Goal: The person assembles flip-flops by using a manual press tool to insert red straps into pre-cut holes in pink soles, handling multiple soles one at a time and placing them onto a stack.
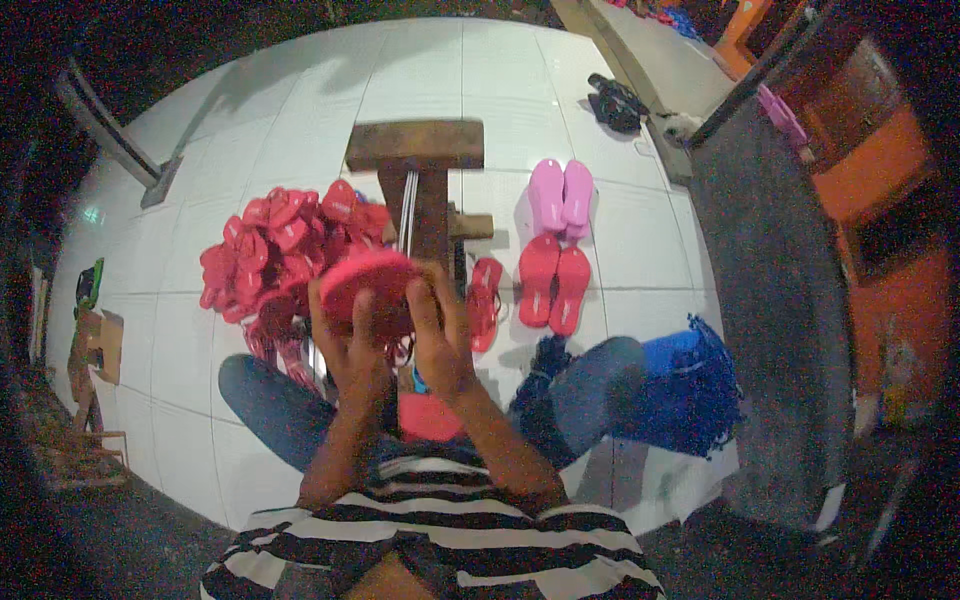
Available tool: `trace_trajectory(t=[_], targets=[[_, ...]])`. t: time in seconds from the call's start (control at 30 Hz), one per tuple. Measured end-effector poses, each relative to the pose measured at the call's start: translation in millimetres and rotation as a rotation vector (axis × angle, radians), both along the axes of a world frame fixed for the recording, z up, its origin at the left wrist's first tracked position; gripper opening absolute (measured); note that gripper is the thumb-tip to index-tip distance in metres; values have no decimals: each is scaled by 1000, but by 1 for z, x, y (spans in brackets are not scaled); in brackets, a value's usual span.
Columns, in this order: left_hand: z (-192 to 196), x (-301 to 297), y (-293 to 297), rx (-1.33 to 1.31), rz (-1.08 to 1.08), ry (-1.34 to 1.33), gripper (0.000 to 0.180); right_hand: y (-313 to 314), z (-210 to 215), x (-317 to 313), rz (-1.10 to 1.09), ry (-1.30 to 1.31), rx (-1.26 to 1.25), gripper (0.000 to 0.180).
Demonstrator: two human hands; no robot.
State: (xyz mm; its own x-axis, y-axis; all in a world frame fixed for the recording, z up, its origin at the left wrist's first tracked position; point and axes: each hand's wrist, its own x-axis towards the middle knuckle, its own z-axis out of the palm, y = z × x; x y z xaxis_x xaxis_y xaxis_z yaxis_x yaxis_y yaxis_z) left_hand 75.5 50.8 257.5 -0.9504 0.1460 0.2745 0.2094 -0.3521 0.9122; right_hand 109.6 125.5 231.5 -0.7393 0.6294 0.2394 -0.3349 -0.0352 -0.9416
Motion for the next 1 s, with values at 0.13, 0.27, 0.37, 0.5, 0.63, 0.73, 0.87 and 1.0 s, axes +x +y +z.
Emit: trace_trajectory(t=[0.13, 0.27, 0.37, 0.5, 0.63, 0.73, 0.87, 1.0], targets=[[3, 8, -3, 31, -80, -28, 23, 0, 11, 6, -20, -4, 6, 28], [10, 7, -3, -84, 67, -29, 23, -3, 18, 7, -110, -66, 143, 30], [-6, 8, -12, -73, 51, 34, 24, -9, 3, 12, 0, -43, 32, 31], [-6, -3, -15, -39, -85, 11, 22, -8, 5, 12, 23, -106, -24, 33], [8, -4, 1, 13, -10, -8, 20, -4, 1, 4, -64, -109, -21, 33], [7, -2, 3, -11, 21, -7, 21, -3, 9, 1, -49, -87, -49, 31], [-1, 6, -11, 6, -43, 164, 24, -19, 14, 36, -13, -11, -35, 30], [-63, 69, -65, -179, -125, 124, 26, -44, -21, 99, -66, -231, 71, 31]])
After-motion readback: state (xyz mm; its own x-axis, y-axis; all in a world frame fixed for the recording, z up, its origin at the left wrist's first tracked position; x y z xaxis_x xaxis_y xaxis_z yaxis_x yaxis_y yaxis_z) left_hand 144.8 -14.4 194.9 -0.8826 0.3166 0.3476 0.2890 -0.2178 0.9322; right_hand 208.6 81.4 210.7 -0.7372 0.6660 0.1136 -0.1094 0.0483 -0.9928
